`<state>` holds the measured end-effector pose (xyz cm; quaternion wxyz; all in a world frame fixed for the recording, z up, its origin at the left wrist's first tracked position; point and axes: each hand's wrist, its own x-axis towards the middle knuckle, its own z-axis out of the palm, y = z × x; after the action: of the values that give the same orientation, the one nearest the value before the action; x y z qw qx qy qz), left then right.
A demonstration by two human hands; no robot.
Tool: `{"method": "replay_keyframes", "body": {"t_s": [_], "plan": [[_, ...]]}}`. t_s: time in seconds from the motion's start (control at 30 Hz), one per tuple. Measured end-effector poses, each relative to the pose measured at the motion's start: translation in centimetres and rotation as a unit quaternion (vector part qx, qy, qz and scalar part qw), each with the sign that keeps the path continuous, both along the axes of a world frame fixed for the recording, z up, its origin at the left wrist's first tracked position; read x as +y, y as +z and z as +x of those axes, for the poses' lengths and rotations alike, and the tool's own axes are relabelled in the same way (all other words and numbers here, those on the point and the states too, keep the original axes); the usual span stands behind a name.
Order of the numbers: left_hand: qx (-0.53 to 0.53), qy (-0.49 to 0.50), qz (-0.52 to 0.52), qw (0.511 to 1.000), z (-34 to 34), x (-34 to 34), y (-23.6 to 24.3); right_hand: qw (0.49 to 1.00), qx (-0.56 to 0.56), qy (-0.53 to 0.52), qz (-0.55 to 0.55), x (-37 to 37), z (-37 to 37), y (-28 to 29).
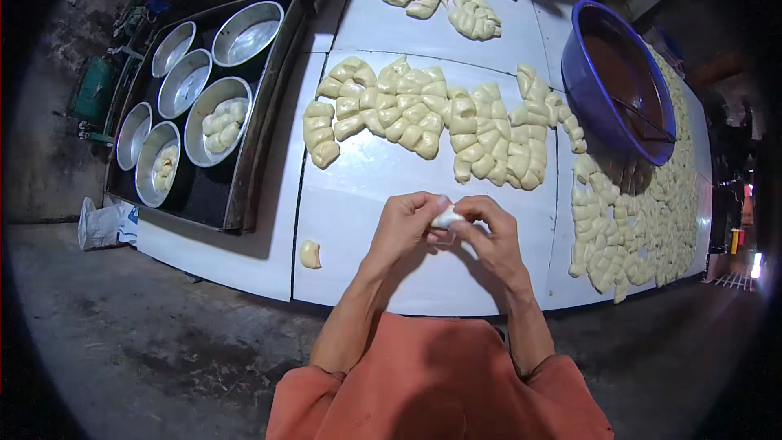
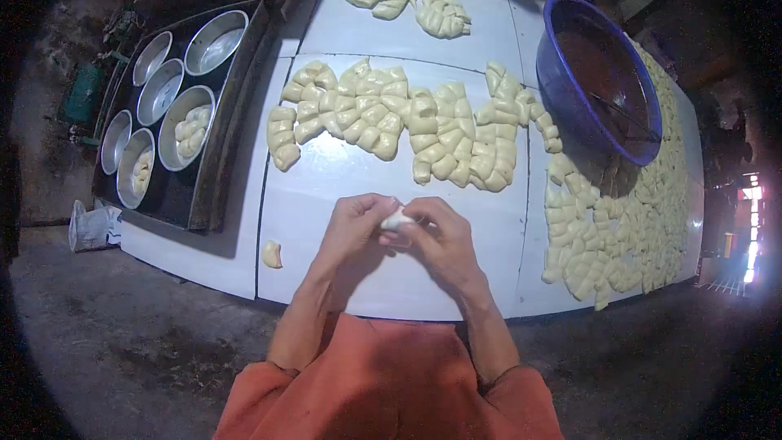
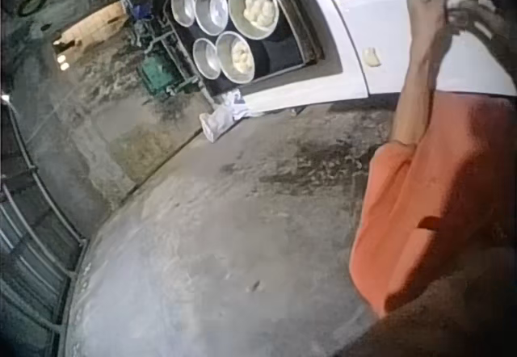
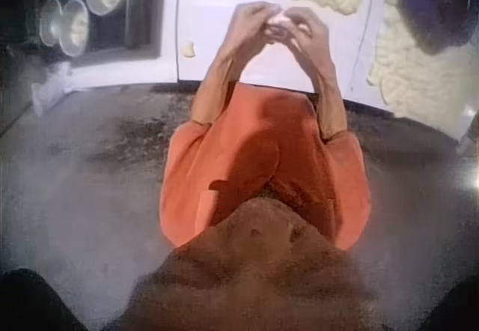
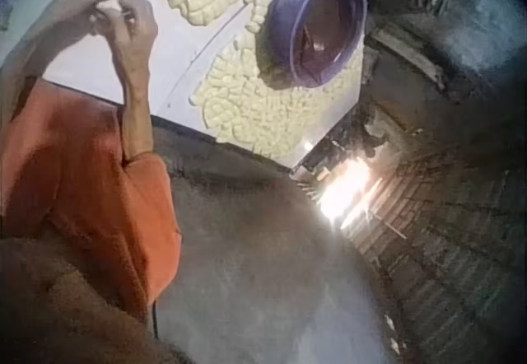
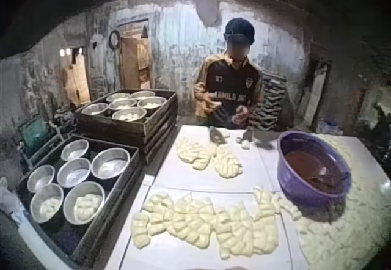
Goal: The person prepares dough by hand, taking pieces of dough and filling them with a dark paste before placing them into metal baking tins.
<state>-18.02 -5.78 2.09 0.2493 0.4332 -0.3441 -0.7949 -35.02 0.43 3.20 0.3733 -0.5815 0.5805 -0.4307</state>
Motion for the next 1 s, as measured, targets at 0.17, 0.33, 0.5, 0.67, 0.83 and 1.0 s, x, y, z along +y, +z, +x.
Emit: {"method": "replay_keyframes", "body": {"t_s": [0.17,0.33,0.5,0.67,0.83,1.0], "plan": [[-0.181,0.058,-0.119,0.974,1.6,0.9,1.2,0.983,0.059,-0.007,0.176,0.3,-1.1,-1.7],[-0.494,0.116,-0.322,0.8,10.1,3.9,1.9,0.973,0.228,0.038,-0.009,0.3,1.2,0.7],[-0.572,0.075,-0.303,0.759,15.3,6.3,-0.6,0.978,0.122,0.077,0.152,0.3,1.5,0.2],[-0.337,0.197,-0.135,0.911,14.8,6.2,-0.5,0.948,0.222,0.118,0.194,1.1,2.4,2.1],[-0.079,0.141,-0.07,0.984,9.2,5.4,2.1,0.983,0.17,0.069,0.013,1.3,4.2,2.0],[-0.002,0.047,-0.093,0.995,4.3,3.3,2.7,0.937,-0.229,0.073,0.252,0.8,2.5,2.3]]}}
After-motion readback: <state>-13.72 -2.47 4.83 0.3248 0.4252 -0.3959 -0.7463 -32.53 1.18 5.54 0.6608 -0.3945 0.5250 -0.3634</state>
